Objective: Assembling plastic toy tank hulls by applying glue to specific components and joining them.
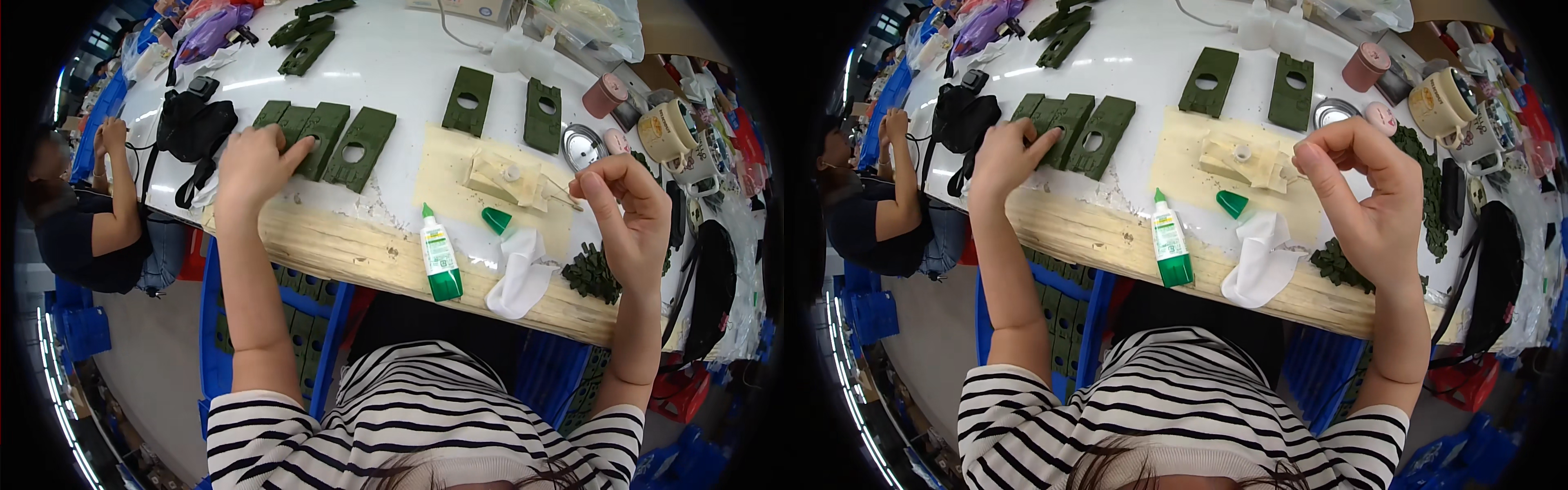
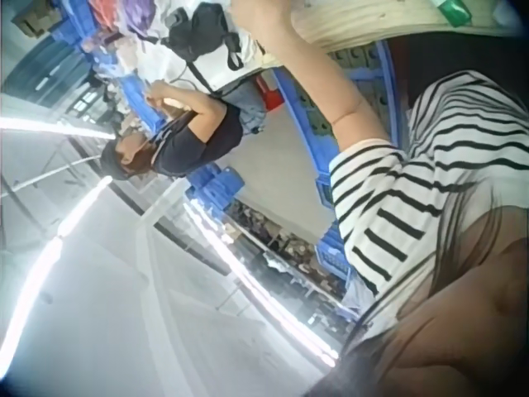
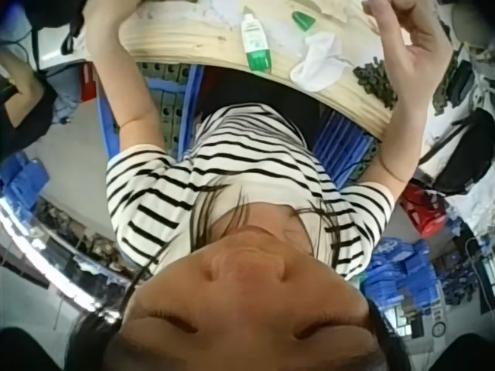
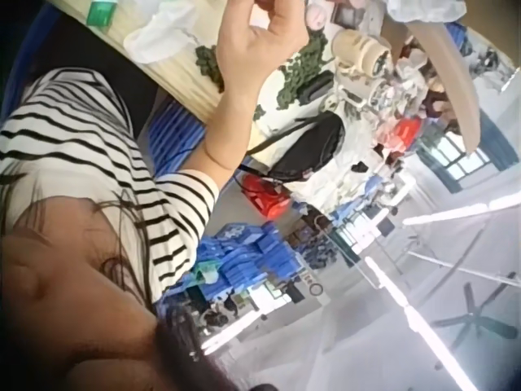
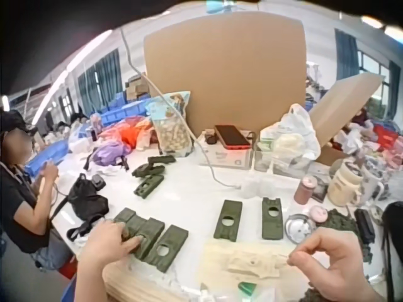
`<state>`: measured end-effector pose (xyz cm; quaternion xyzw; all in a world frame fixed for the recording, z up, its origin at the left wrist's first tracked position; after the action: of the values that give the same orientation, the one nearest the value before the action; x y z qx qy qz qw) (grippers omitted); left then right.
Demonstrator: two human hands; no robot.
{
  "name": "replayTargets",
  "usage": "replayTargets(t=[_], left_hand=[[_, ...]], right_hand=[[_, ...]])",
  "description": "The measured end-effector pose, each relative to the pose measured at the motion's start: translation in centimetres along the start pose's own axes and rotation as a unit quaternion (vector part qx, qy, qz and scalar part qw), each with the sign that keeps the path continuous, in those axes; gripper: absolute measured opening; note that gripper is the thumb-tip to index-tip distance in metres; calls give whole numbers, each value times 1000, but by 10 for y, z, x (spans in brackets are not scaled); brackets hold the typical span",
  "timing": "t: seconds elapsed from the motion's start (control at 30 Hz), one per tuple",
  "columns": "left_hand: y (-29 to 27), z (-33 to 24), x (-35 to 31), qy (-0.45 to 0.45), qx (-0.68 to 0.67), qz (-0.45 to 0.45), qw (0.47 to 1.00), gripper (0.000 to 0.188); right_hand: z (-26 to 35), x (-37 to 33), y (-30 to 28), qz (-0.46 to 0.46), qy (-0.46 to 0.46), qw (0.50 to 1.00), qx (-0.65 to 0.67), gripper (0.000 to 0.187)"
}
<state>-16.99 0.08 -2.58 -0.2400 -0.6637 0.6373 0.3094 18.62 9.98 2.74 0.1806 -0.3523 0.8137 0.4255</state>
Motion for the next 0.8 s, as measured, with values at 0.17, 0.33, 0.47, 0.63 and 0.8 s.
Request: replayTargets(t=[0.17,0.33,0.47,0.63,0.8], left_hand=[[6,-5,22,31,9,141,989,46],[-4,7,17,45,-33,81,995,40],[-37,31,-3,65,-67,23,995,35],[-56,129,-83,25,-317,170,933,21],[-27,266,-172,-237,-271,242,901,19]], right_hand=[[-3,-3,-1,-2,-6,1000,4,10],[-8,-4,0,15,-30,999,-11,12],[-10,-4,-4,24,-45,999,-6,14],[-15,-5,-2,68,-58,996,15,15],[-23,-11,-10,86,-20,995,-34,17]])
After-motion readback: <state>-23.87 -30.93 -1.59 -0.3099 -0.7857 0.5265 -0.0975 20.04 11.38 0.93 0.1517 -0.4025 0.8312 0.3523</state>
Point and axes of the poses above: each hand's wrist, its own x-axis towards the middle knuckle, its own y-axis out of the palm, z = x × y, the point moved 6 cm from there along x, towards the middle knuckle, and after that the axes turned 15 degrees about -y, right-handed, at the moved point
